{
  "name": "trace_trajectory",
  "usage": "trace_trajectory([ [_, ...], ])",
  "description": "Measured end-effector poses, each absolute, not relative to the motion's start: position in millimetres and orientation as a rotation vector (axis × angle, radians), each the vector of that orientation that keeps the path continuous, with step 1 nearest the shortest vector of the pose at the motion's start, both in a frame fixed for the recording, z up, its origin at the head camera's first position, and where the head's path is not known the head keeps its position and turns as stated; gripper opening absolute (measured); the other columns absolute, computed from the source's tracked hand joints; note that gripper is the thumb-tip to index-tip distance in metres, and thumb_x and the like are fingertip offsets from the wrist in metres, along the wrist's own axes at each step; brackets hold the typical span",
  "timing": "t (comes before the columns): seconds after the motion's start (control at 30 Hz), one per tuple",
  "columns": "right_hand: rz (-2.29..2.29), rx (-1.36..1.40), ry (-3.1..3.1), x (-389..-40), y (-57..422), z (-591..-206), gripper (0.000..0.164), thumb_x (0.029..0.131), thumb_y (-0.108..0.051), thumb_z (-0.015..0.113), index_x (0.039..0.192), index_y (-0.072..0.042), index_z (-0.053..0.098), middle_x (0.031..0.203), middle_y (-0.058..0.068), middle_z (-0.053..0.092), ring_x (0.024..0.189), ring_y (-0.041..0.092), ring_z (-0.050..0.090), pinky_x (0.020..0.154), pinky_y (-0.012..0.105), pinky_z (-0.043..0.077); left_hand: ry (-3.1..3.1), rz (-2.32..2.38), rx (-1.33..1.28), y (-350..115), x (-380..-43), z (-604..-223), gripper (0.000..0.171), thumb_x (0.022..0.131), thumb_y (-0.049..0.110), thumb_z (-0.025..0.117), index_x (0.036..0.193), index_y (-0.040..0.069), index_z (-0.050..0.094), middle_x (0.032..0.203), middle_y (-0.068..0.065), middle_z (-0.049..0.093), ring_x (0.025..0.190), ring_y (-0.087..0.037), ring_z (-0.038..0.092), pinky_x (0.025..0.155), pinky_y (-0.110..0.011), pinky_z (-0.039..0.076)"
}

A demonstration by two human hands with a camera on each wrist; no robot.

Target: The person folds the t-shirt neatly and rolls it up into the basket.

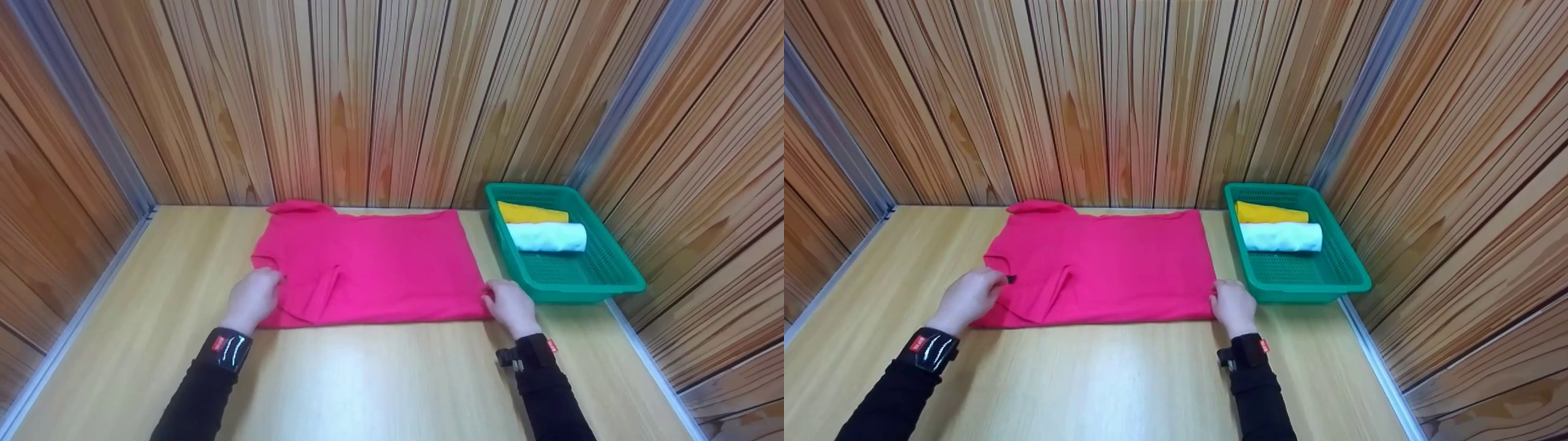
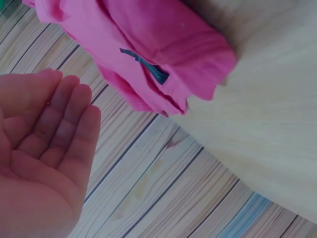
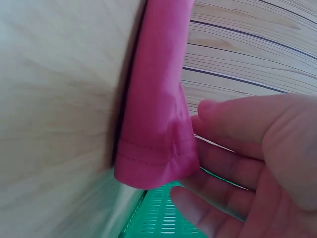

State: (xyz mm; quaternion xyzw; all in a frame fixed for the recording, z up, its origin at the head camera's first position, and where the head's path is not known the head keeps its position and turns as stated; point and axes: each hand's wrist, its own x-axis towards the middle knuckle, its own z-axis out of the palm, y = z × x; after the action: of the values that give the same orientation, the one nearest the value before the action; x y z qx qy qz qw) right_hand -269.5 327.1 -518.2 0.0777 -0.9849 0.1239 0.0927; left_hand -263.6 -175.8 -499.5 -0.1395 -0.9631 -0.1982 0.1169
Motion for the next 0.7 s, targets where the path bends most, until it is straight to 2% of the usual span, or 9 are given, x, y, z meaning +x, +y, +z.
trace_trajectory([
  [0.2,0.373,0.233,-2.917,-268.4,331.9,-517.8,0.018,0.087,-0.011,0.071,0.102,-0.001,0.070,0.103,0.017,0.069,0.101,0.039,0.061,0.084,0.053,0.051,-2.851,-0.629,-0.460,-164.1,-257.2,-503.5,0.013,0.081,-0.002,0.073,0.094,-0.001,0.069,0.083,-0.011,0.062,0.084,-0.031,0.061,0.075,-0.046,0.053],
  [0.33,0.381,0.243,-2.907,-267.8,331.6,-518.4,0.019,0.086,-0.010,0.071,0.103,-0.001,0.070,0.103,0.017,0.069,0.100,0.039,0.060,0.084,0.052,0.051,-2.849,-0.608,-0.536,-152.0,-253.2,-509.6,0.009,0.080,0.000,0.075,0.084,0.003,0.068,0.077,-0.006,0.059,0.078,-0.027,0.060,0.070,-0.042,0.052],
  [0.57,0.379,0.270,-2.886,-265.5,329.4,-519.2,0.019,0.086,-0.010,0.072,0.102,-0.001,0.070,0.101,0.017,0.069,0.101,0.039,0.060,0.082,0.053,0.051,-2.775,-0.550,-0.745,-139.9,-246.6,-521.4,0.019,0.069,-0.005,0.081,0.077,0.007,0.069,0.073,-0.002,0.058,0.075,-0.024,0.060,0.069,-0.039,0.052],
  [0.7,0.355,0.306,-2.900,-265.8,329.4,-521.6,0.016,0.086,-0.010,0.073,0.099,-0.001,0.070,0.099,0.016,0.069,0.100,0.038,0.060,0.084,0.052,0.051,-2.726,-0.475,-0.825,-136.5,-244.9,-527.2,0.020,0.068,-0.005,0.081,0.075,0.008,0.068,0.072,-0.001,0.056,0.073,-0.024,0.059,0.065,-0.038,0.051],
])
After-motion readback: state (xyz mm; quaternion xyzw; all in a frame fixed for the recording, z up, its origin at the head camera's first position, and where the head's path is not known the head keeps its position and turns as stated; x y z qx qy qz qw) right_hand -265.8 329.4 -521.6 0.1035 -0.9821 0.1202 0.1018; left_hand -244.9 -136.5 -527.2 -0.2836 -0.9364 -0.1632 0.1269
